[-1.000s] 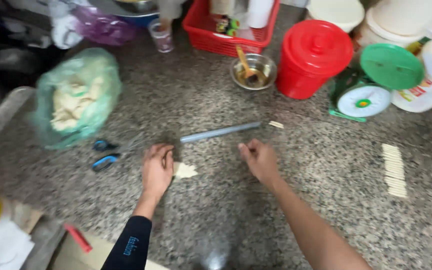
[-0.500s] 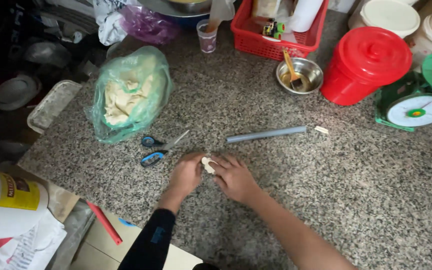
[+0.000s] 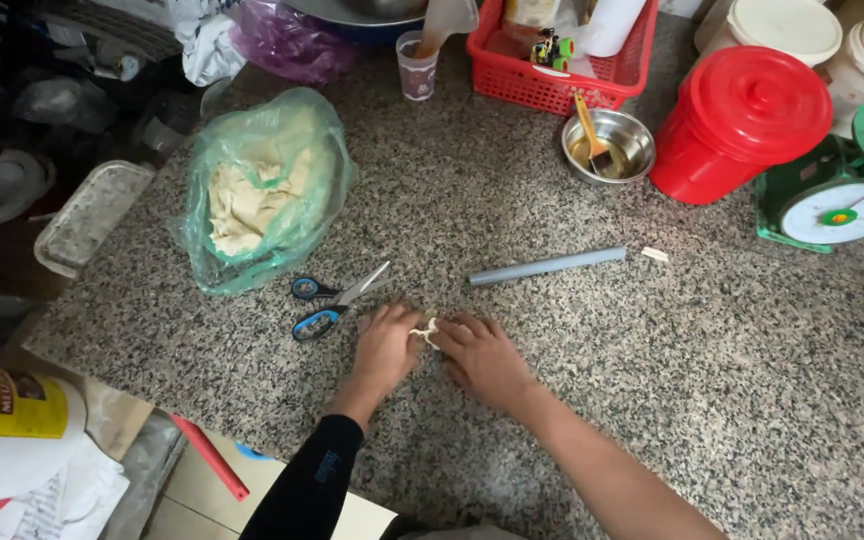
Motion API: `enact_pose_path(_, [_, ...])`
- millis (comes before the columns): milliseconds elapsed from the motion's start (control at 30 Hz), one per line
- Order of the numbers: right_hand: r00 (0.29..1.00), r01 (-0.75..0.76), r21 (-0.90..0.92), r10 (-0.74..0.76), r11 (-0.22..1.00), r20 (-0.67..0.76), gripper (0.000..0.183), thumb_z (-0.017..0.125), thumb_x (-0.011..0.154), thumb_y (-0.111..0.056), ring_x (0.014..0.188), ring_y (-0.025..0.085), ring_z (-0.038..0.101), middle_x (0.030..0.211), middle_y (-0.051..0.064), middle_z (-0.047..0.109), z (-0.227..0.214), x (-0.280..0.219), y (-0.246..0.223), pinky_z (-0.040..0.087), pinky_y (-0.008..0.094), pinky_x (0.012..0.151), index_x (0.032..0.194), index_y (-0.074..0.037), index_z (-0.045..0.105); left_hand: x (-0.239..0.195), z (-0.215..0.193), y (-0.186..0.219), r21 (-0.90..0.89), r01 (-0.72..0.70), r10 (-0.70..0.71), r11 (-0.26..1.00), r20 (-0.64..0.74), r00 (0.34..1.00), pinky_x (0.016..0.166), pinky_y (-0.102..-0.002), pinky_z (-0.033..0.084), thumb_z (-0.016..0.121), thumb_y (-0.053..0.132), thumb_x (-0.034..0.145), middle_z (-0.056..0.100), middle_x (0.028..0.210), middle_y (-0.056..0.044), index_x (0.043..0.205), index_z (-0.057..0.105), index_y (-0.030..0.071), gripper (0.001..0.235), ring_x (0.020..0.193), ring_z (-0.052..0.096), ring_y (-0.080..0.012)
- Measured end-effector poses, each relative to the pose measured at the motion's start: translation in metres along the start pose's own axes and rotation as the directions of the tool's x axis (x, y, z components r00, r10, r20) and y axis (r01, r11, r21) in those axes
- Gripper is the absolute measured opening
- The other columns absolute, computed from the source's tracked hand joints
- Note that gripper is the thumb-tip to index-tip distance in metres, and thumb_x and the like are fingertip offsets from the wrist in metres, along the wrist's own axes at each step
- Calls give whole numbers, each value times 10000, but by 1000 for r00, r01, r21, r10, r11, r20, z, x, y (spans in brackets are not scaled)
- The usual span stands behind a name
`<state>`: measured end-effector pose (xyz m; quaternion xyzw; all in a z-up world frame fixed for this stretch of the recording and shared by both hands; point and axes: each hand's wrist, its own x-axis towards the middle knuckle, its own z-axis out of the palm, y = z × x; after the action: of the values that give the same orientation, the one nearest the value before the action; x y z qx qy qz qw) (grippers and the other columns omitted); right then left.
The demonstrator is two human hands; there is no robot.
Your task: The recorder is making small leaf-like shapes and rolling them around a stick from a larger piece of dough in a bakery setting.
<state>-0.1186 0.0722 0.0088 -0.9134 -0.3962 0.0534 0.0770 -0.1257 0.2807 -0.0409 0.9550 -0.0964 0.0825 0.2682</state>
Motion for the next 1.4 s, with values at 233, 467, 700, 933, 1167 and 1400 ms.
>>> enact_pose_path(233, [998, 2, 81, 3, 997, -62, 539, 658, 930, -314, 1423, 340, 411, 1490, 99, 509, 5, 0, -2, 299, 552, 1136, 1413, -124, 512, -7, -10, -19, 47, 221, -211, 974, -166, 963, 871, -505, 499, 689, 118, 831, 672, 1051, -117, 1138, 722, 117, 309, 1011, 636, -346])
enact_pose_path(467, [921, -80, 662, 310, 745, -237, 388, 732, 896, -265, 1134, 265, 670, 1236, 116, 708, 27, 13, 2, 522, 393, 975, 1225, -65, 679, -16, -7, 0, -625, 275, -318, 731, 46, 947, 711, -277, 569, 765, 67, 860, 762, 858, -24, 1329, 655, 80, 482, 743, 683, -111])
enact_pose_path(700, [931, -174, 965, 351, 195, 97, 271, 713, 981, -268, 806, 59, 573, 901, -40, 698, 62, -8, 34, 469, 258, 707, 1069, -17, 769, -18, -12, 57, -777, 211, -189, 593, 121, 975, 778, -250, 567, 764, 22, 893, 745, 944, -30, 1389, 605, 40, 521, 842, 667, -75])
enact_pose_path(933, [915, -59, 958, 398, 282, -60, 254, 652, 1008, -273, 783, 18, 574, 854, -81, 705, 63, -53, 72, 477, 216, 687, 1021, -39, 750, -18, 40, 84, -866, 192, -202, 462, 108, 973, 813, -241, 586, 745, 1, 901, 757, 1013, -20, 1311, 635, 25, 425, 903, 702, -78])
enact_pose_path(1167, [877, -71, 918, 462, 390, -128, 293, 646, 1037, -295, 733, 53, 524, 797, -47, 630, 43, -104, 87, 450, 254, 640, 1009, -21, 747, -17, 58, 136, -865, 255, -240, 433, 162, 957, 626, -225, 505, 678, -28, 932, 692, 846, 2, 1291, 656, 29, 364, 725, 616, -60])
enact_pose_path(1400, [913, -88, 956, 407, 280, -35, 249, 718, 973, -248, 798, 69, 596, 882, -11, 706, 59, -143, 115, 507, 262, 699, 1050, -13, 743, -26, 94, 171, -830, 252, -208, 499, 167, 964, 627, -216, 490, 696, 10, 940, 699, 853, 0, 1303, 667, 42, 366, 715, 592, -48])
